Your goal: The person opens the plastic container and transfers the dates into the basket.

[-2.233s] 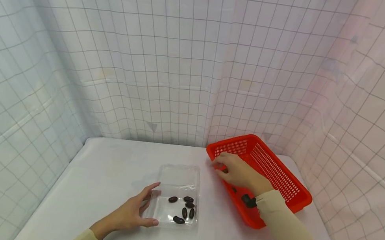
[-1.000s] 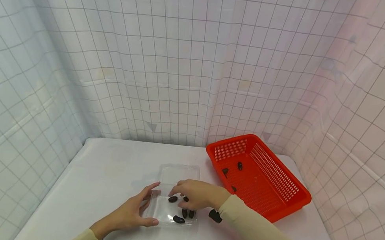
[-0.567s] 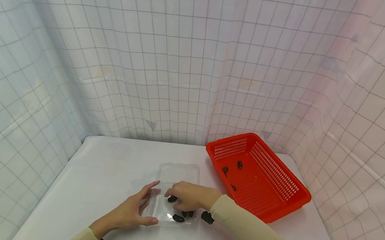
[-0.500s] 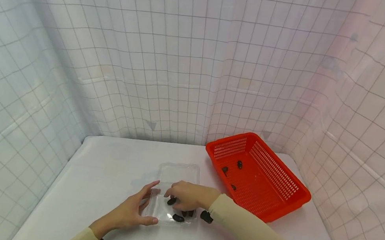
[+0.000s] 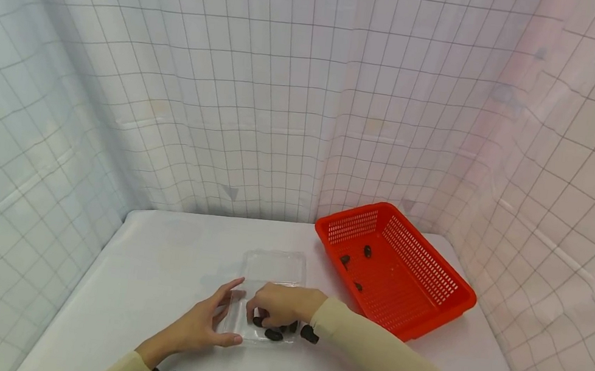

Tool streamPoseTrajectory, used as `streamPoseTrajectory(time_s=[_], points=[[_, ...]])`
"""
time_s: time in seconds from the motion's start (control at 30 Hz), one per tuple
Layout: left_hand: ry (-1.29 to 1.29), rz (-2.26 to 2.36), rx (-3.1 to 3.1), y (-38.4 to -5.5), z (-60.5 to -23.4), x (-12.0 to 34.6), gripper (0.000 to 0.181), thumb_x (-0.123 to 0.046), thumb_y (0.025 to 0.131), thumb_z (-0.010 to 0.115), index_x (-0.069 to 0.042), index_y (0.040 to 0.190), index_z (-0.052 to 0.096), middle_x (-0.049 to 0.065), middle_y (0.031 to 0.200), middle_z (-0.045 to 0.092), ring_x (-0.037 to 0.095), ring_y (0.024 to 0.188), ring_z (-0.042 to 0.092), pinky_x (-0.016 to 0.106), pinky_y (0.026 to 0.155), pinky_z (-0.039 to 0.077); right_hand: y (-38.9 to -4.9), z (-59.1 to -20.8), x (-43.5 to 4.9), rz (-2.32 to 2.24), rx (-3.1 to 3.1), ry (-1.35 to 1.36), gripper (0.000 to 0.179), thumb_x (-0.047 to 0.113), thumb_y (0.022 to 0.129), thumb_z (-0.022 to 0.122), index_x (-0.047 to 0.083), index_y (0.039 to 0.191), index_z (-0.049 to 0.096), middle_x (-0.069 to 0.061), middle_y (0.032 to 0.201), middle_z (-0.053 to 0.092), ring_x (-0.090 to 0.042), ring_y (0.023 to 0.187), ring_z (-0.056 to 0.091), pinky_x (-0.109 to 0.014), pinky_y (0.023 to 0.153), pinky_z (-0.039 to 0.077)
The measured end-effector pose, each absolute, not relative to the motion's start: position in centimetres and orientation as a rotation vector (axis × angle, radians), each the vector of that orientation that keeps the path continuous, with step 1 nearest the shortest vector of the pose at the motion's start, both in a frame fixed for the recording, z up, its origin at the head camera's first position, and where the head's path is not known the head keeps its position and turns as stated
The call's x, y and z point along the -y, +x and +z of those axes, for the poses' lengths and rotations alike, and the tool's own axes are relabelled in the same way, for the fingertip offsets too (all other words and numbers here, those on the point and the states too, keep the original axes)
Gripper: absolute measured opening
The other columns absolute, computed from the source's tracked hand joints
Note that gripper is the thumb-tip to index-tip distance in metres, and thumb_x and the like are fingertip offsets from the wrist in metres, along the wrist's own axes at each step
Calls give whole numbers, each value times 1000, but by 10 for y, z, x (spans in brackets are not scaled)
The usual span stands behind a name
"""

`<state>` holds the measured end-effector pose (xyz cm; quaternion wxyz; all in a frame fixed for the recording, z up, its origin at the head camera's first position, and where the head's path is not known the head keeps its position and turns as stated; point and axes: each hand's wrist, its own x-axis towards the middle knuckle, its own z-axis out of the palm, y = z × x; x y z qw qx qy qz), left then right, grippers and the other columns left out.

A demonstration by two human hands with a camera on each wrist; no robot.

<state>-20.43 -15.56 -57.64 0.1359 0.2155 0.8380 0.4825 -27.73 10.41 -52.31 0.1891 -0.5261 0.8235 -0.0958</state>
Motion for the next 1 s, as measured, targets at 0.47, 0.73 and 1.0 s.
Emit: streamPoseTrajectory(time_s=[0.47, 0.73, 1.0], points=[[629, 1443, -2392, -202, -580, 159, 126, -32, 94, 101, -12, 186, 19, 29, 182, 44, 56, 170, 44, 55, 135, 43, -274, -508, -120, -364, -2381, -1418, 20, 7, 107, 83, 19, 123, 82, 6, 99, 76, 0, 88, 62, -9, 84, 57], [617, 1432, -2413, -203, -580, 157, 126, -34, 93, 102, -13, 186, 20, 27, 182, 46, 53, 168, 48, 56, 136, 43, -281, -488, -144, -534, -2432, -1374, 23, 2, 106, 81, 15, 126, 83, 3, 102, 76, 1, 91, 65, -13, 91, 63], [595, 1430, -2420, -204, -581, 155, 127, -34, 91, 103, -14, 186, 22, 28, 182, 46, 54, 169, 47, 56, 135, 43, -286, -474, -168, -621, -2484, -1306, 24, 1, 106, 79, 16, 124, 84, -1, 114, 77, -4, 99, 74, -18, 96, 68]])
